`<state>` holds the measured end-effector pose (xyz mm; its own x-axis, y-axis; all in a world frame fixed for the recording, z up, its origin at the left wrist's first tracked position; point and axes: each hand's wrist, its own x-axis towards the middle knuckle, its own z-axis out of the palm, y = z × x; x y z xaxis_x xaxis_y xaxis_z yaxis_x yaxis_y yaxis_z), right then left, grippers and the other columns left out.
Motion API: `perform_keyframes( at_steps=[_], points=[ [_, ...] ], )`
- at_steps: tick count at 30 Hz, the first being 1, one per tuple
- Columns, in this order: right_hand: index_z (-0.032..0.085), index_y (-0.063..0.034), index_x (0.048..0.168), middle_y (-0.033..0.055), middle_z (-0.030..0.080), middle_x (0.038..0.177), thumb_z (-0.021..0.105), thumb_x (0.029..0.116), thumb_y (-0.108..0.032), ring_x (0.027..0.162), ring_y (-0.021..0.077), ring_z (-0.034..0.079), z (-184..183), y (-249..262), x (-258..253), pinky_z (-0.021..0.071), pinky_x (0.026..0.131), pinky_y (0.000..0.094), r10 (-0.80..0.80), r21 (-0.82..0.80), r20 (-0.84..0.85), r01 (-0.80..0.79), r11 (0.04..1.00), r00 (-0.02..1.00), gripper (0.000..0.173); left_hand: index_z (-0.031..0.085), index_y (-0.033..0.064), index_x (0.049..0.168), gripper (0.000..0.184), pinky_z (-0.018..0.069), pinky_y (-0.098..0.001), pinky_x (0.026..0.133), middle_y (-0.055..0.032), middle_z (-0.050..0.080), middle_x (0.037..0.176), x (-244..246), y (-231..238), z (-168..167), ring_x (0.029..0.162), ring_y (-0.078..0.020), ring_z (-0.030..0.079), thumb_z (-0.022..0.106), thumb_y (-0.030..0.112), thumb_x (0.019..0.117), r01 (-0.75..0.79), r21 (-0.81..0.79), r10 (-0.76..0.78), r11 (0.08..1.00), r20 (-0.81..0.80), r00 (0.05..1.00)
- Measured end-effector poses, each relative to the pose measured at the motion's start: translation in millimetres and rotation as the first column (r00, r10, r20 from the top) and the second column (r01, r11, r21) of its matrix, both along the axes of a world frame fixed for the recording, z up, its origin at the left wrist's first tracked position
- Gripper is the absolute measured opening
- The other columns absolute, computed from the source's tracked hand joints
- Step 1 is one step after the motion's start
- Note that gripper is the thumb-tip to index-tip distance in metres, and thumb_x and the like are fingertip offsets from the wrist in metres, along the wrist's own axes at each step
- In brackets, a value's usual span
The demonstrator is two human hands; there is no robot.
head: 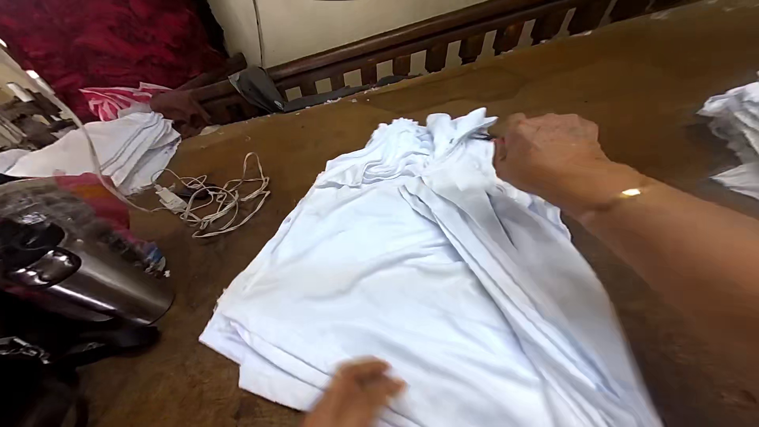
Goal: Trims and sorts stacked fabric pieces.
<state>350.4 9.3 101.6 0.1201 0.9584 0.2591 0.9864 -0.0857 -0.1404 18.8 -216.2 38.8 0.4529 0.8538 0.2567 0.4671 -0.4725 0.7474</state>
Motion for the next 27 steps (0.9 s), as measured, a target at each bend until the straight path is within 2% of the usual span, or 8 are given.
perform_keyframes(
  at_steps=[3,6,8,11,14,19,25,27],
  points=[
    [0.071,-0.0068,0.117,0.0177,0.071,0.09,0.076,0.0925,-0.028,0.084,0.0392,0.068,-27,-83,-35,0.0529,0.075,0.0637,0.357,0.072,-0.224,-0.35,0.934,0.907,0.033,0.074,0.0079,0.117,0.033,0.0526,-0.0516,0.099,-0.0161,0.066,0.128,-49,71,-15,0.12,-0.0312,0.063,0.065,0.03,0.0949,-0.302,0.314,0.381,0.9,-0.232,0.895],
    [0.071,-0.0138,0.117,0.0018,0.069,0.085,0.059,0.0933,-0.05,0.073,0.0211,0.069,-101,-145,-66,0.0563,0.059,0.0441,0.548,0.238,-0.054,-0.522,0.819,0.835,0.045,0.065,0.0016,0.13,0.052,0.0412,-0.0778,0.089,-0.0306,0.054,0.138,-82,125,-24,0.121,-0.0561,0.053,0.073,0.036,0.0911,-0.449,0.327,0.55,0.831,-0.366,0.751],
    [0.07,-0.0083,0.123,0.0091,0.071,0.09,0.051,0.0982,-0.045,0.078,0.0279,0.071,-127,-152,-48,0.0576,0.062,0.0488,0.405,0.218,-0.001,-0.395,0.892,0.914,0.048,0.055,-0.0032,0.14,0.071,0.0369,-0.0796,0.094,-0.0345,0.046,0.144,-91,143,-27,0.126,-0.0589,0.048,0.081,0.038,0.0875,-0.565,0.233,0.604,0.792,-0.434,0.668],
    [0.064,-0.0056,0.131,0.0215,0.073,0.098,0.057,0.1018,-0.037,0.087,0.0445,0.071,-122,-134,16,0.054,0.07,0.0662,0.029,0.034,-0.08,-0.027,0.999,0.996,0.044,0.049,-0.006,0.143,0.083,0.0406,-0.0696,0.104,-0.0343,0.051,0.139,-100,154,-40,0.128,-0.0518,0.051,0.082,0.044,0.0856,-0.652,0.11,0.63,0.75,-0.421,0.653],
    [0.06,-0.0058,0.137,0.0264,0.07,0.096,0.056,0.1046,-0.037,0.089,0.0499,0.068,-119,-123,50,0.051,0.072,0.0692,-0.172,-0.066,-0.115,0.166,0.984,0.978,0.045,0.047,-0.0013,0.146,0.08,0.0461,-0.0681,0.098,-0.0317,0.063,0.123,-96,146,-44,0.115,-0.049,0.062,0.079,0.045,0.0887,-0.663,0.085,0.638,0.744,-0.388,0.665],
    [0.062,-0.0011,0.125,0.0244,0.069,0.094,0.051,0.105,-0.029,0.087,0.0464,0.07,-132,-102,31,0.0526,0.068,0.0636,-0.144,0.018,-0.027,0.144,0.989,0.989,0.036,0.051,0.0089,0.145,0.066,0.0496,-0.0685,0.088,-0.0258,0.07,0.106,-102,121,-47,0.101,-0.0473,0.068,0.072,0.044,0.0936,-0.669,0.162,0.672,0.726,-0.377,0.638],
    [0.064,-0.0032,0.112,0.0199,0.07,0.092,0.05,0.1051,-0.031,0.086,0.0416,0.071,-134,-57,1,0.054,0.067,0.0598,-0.006,0.064,-0.021,0.008,0.998,1.0,0.032,0.051,0.015,0.147,0.063,0.0523,-0.069,0.078,-0.0209,0.072,0.108,-141,68,-57,0.094,-0.0451,0.071,0.064,0.046,0.0948,-0.673,0.264,0.722,0.691,-0.291,0.627],
    [0.065,-0.0027,0.113,0.0197,0.07,0.093,0.051,0.1047,-0.03,0.088,0.0408,0.071,-136,-45,-15,0.0544,0.069,0.0598,0.074,0.085,-0.037,-0.071,0.994,0.997,0.032,0.051,0.0153,0.149,0.061,0.0518,-0.0688,0.083,-0.0201,0.071,0.117,-157,52,-59,0.101,-0.0437,0.07,0.061,0.045,0.0962,-0.688,0.264,0.736,0.676,-0.279,0.617]
  ],
)
